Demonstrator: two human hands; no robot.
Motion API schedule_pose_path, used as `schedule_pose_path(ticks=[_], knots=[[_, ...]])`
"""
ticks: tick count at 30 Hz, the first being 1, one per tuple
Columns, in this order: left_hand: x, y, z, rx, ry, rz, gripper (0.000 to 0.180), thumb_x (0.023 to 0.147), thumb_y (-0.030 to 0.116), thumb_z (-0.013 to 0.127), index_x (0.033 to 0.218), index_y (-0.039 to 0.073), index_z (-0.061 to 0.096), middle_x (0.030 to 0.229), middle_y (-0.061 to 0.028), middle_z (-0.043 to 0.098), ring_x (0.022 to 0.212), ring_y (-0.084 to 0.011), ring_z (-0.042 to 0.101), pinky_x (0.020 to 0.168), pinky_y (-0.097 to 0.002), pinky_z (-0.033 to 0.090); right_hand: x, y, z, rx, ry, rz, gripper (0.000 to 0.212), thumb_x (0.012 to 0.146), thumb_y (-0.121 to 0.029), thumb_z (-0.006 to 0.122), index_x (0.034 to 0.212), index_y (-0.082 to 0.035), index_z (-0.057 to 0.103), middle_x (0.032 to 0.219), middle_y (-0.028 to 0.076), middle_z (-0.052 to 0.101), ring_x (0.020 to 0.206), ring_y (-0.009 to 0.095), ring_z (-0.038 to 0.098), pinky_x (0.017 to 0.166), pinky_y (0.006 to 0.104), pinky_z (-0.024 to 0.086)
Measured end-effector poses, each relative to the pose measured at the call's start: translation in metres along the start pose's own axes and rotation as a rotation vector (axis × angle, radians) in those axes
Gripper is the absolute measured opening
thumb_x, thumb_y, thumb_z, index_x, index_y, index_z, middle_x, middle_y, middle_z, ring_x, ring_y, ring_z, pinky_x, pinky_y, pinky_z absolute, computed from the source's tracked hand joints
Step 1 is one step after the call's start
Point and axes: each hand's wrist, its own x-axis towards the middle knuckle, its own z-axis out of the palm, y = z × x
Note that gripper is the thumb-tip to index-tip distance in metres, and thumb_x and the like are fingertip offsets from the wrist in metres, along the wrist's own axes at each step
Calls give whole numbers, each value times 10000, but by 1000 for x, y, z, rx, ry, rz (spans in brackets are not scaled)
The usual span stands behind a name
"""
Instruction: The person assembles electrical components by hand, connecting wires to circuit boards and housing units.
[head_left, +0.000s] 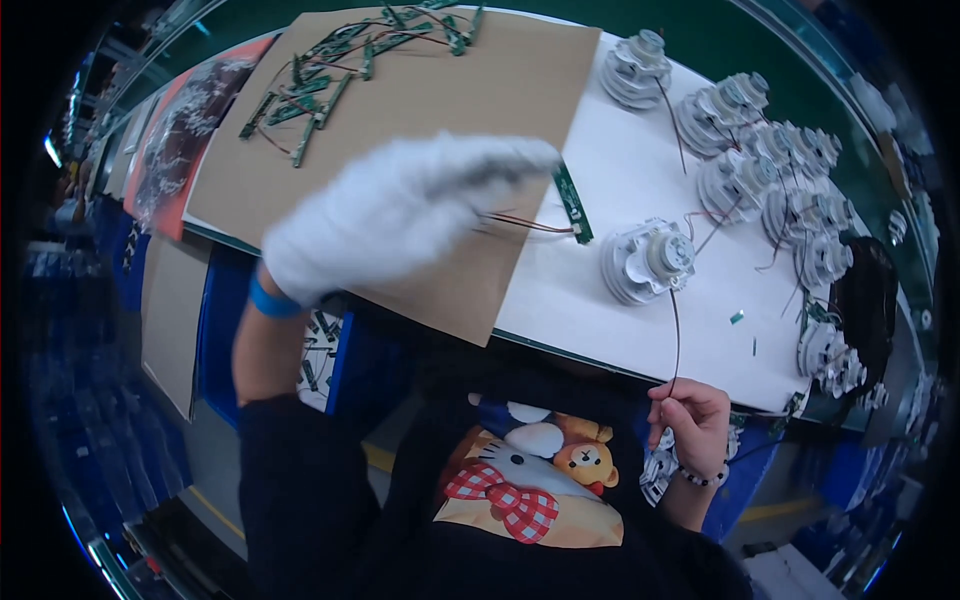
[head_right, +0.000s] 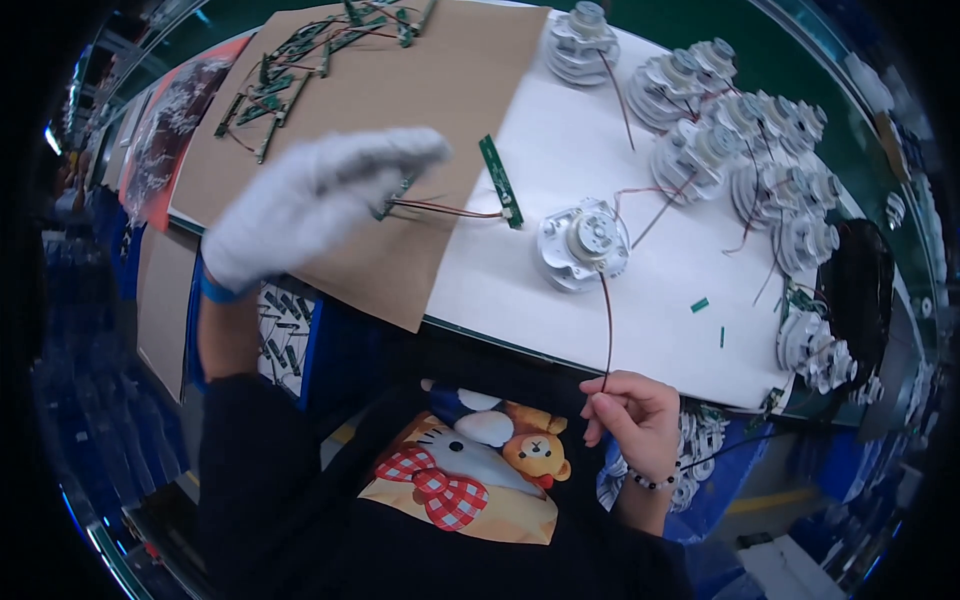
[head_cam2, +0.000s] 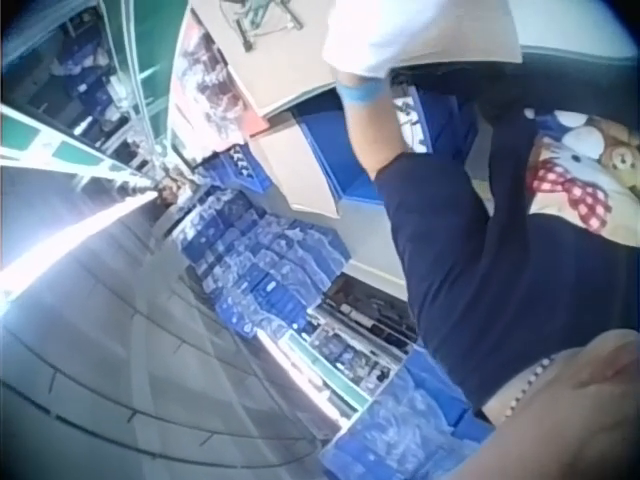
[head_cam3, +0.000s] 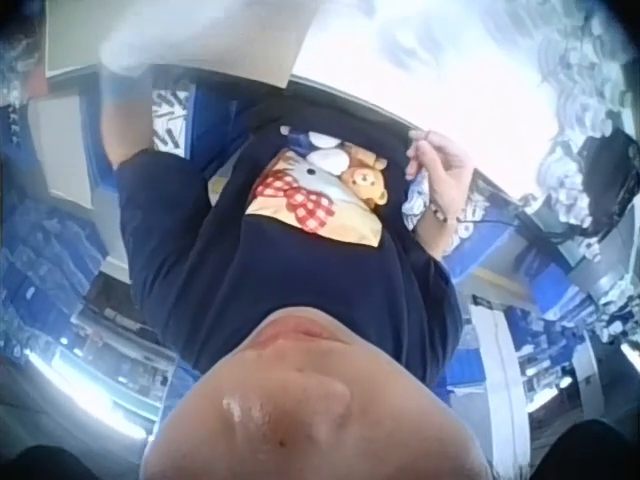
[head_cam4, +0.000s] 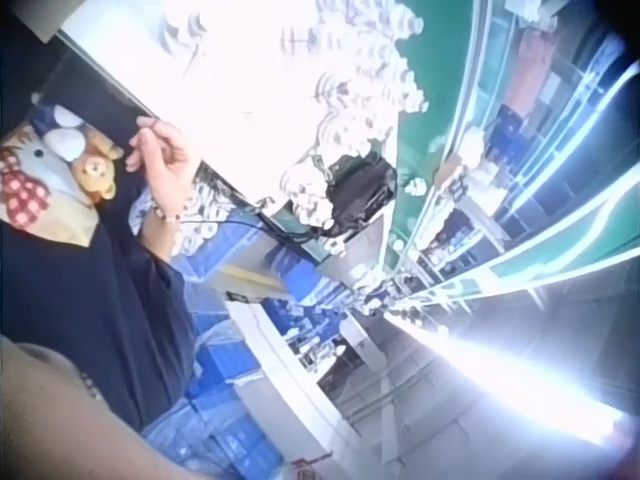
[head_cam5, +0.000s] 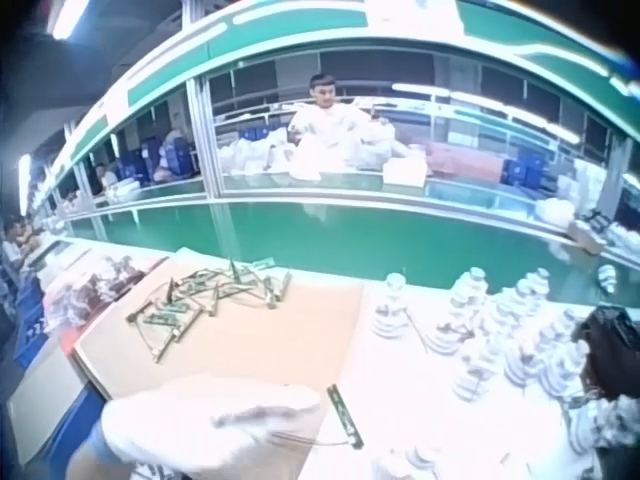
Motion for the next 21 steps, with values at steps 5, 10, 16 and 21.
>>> schedule_pose_path(ticks=[5, 10, 16, 21], knots=[[23, -34, -14, 678, -325, 125, 349, 742, -39, 486, 1044, 94, 602, 1137, -123, 551, 1018, -299, 538, 835, -326, 455, 2, -3, 1, 14, -42, -18, 143, 838, 16, 495, 910, 97, 587, 765, 124, 570, 539, 130, 567, 461, 216, 474], [20, -33, -7, 716, -366, 33, 207, 742, 33, 540, 928, 82, 616, 1052, -132, 567, 930, -318, 549, 759, -365, 459, 8, -3, 3, 50, -11, -74, 120, 812, 65, 511, 901, 100, 584, 820, 120, 562, 570, 123, 567, 462, 200, 470], [6, -27, 2, 778, -268, -202, 191, 682, 122, 656, 853, 49, 607, 824, -130, 553, 796, -309, 552, 695, -360, 452, 22, -5, 17, 143, -92, -41, 64, 788, 86, 551, 850, 90, 568, 788, 104, 581, 567, 91, 570, 465, 176, 473], [10, -22, 10, 448, -240, -411, 164, 670, 128, 681, 748, 25, 580, 756, -137, 560, 717, -276, 576, 640, -333, 453, 28, -7, 35, 139, -90, -6, 52, 782, 68, 579, 823, 68, 547, 758, 85, 593, 575, 64, 577, 482, 158, 486]])
